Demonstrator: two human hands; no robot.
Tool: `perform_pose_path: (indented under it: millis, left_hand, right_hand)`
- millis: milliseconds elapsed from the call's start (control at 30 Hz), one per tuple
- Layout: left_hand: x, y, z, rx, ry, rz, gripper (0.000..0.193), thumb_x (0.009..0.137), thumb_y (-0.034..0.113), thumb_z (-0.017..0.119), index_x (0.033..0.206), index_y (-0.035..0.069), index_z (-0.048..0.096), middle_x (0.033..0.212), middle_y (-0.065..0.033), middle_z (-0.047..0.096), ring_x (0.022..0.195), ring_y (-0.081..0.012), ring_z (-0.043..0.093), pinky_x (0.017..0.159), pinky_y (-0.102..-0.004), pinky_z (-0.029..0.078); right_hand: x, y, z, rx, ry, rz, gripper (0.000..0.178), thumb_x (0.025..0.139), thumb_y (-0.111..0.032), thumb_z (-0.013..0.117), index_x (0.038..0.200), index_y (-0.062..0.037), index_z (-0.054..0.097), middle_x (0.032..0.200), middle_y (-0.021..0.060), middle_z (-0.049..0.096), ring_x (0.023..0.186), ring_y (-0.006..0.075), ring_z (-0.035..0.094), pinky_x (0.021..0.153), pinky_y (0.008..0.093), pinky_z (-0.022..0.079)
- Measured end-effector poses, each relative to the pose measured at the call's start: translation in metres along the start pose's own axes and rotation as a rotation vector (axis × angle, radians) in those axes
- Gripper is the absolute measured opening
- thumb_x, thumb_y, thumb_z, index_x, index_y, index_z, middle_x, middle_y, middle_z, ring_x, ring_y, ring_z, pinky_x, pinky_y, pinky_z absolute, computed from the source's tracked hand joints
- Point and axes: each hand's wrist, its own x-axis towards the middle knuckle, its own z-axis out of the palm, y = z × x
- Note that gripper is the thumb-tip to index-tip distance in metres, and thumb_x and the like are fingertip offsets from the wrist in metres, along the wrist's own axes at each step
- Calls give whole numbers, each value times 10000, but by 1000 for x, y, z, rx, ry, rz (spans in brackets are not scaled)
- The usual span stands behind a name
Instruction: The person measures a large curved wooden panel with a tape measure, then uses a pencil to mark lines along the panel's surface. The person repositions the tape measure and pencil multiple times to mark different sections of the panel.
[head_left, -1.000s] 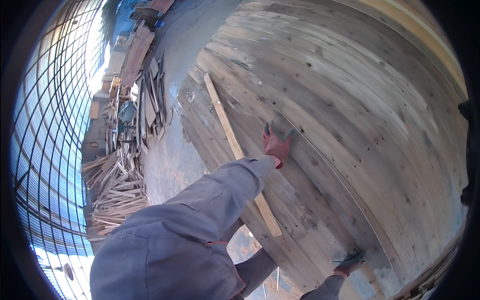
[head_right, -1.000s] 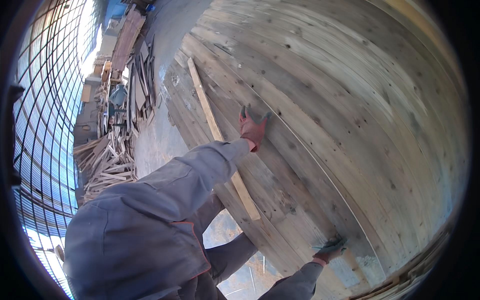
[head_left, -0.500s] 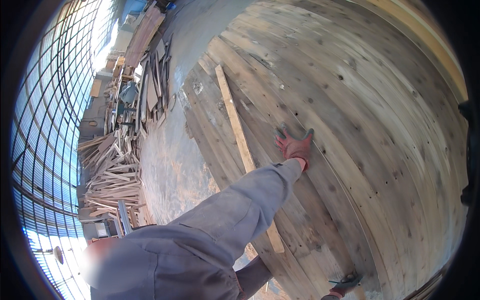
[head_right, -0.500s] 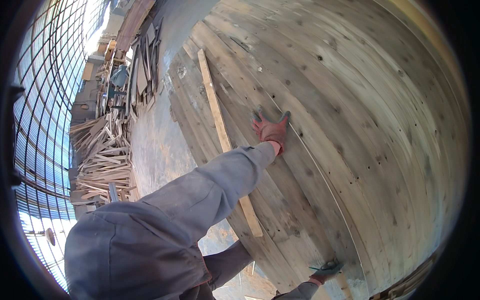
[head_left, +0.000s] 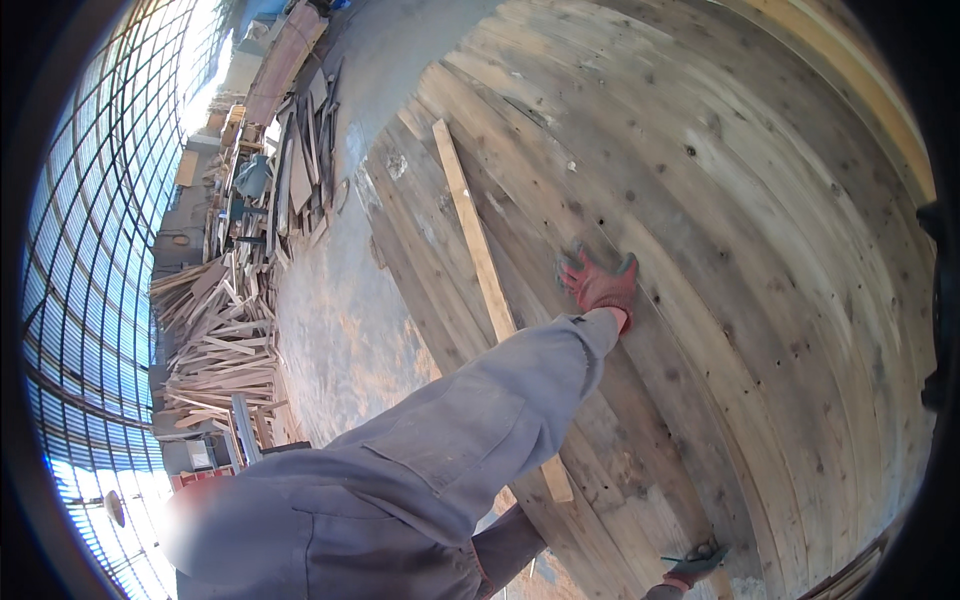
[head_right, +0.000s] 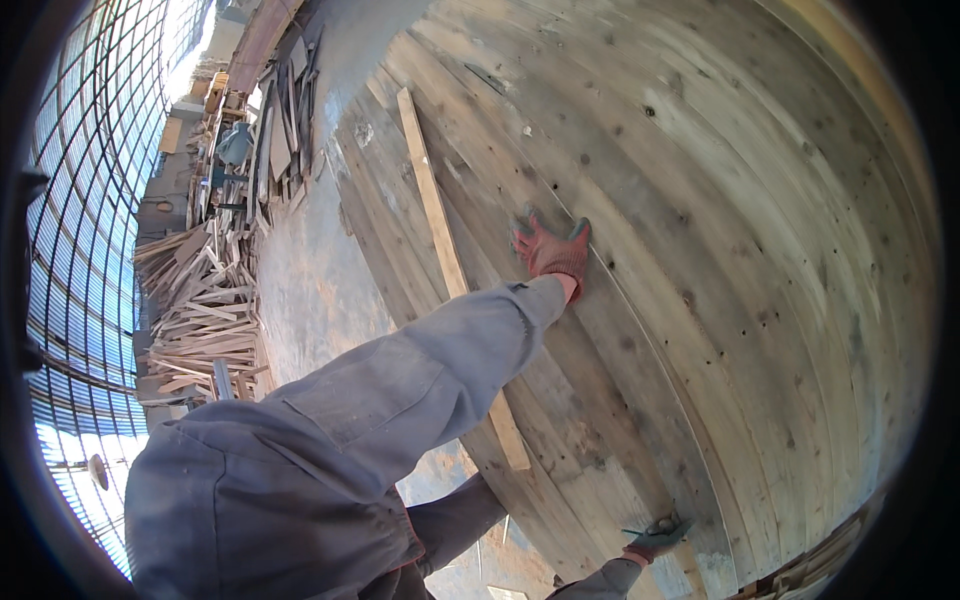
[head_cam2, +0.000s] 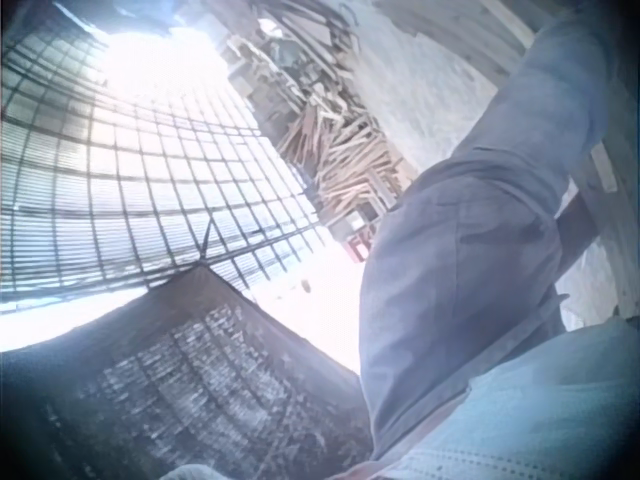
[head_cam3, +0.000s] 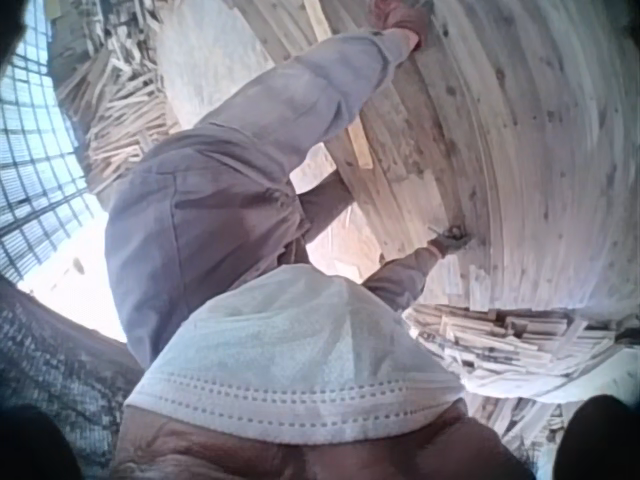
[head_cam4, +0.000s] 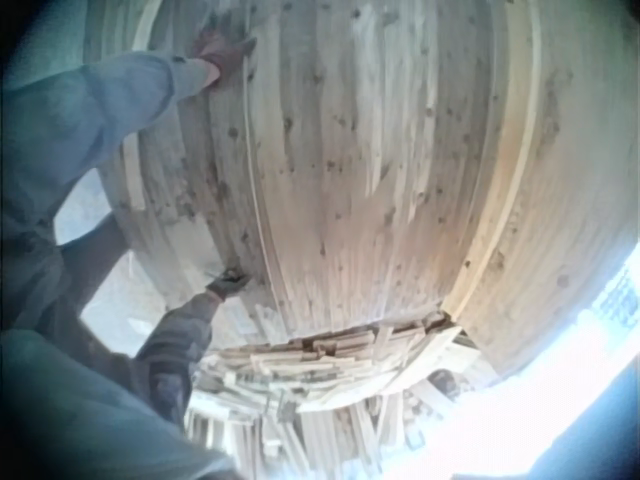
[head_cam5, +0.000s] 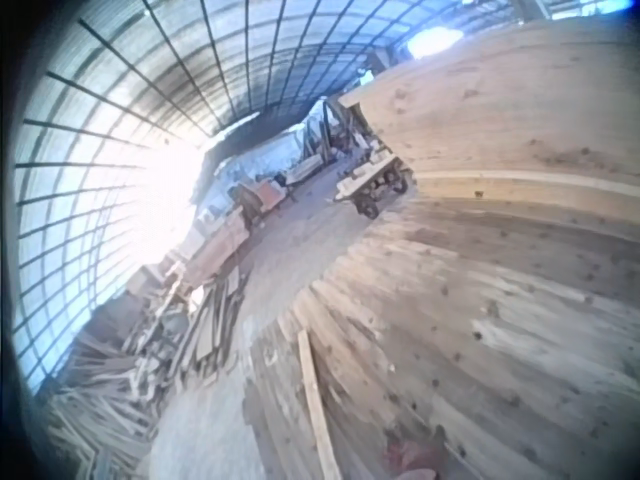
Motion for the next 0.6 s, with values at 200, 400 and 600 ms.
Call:
perform_pose_path:
  millis: [200,400,600]
  left_hand:
    - [-6,7,-6,28,19,-3,1071,733,639,760,1595,171,330,1665,-272,201,1563,-421,162,1269,-495,183]
    - [-5,10,-8,42,8,-3,1047,749,622,751,1591,161,334,1645,-289,216,1557,-432,174,1268,-500,185]
    - [-1,11,-7,94,15,23,1039,760,606,744,1588,139,324,1627,-310,231,1545,-450,186,1261,-515,192]
  right_hand:
    - [-5,-2,4,33,14,-1,380,1019,-462,623,879,-109,626,554,-67,401,434,63,282,461,238,223]
    - [-8,-9,9,-14,32,50,435,1033,-488,581,927,-77,677,542,-63,461,417,65,291,430,244,224]
    - [2,-4,2,-11,67,41,421,1044,-481,554,901,-98,653,534,-59,434,414,68,280,424,250,211]
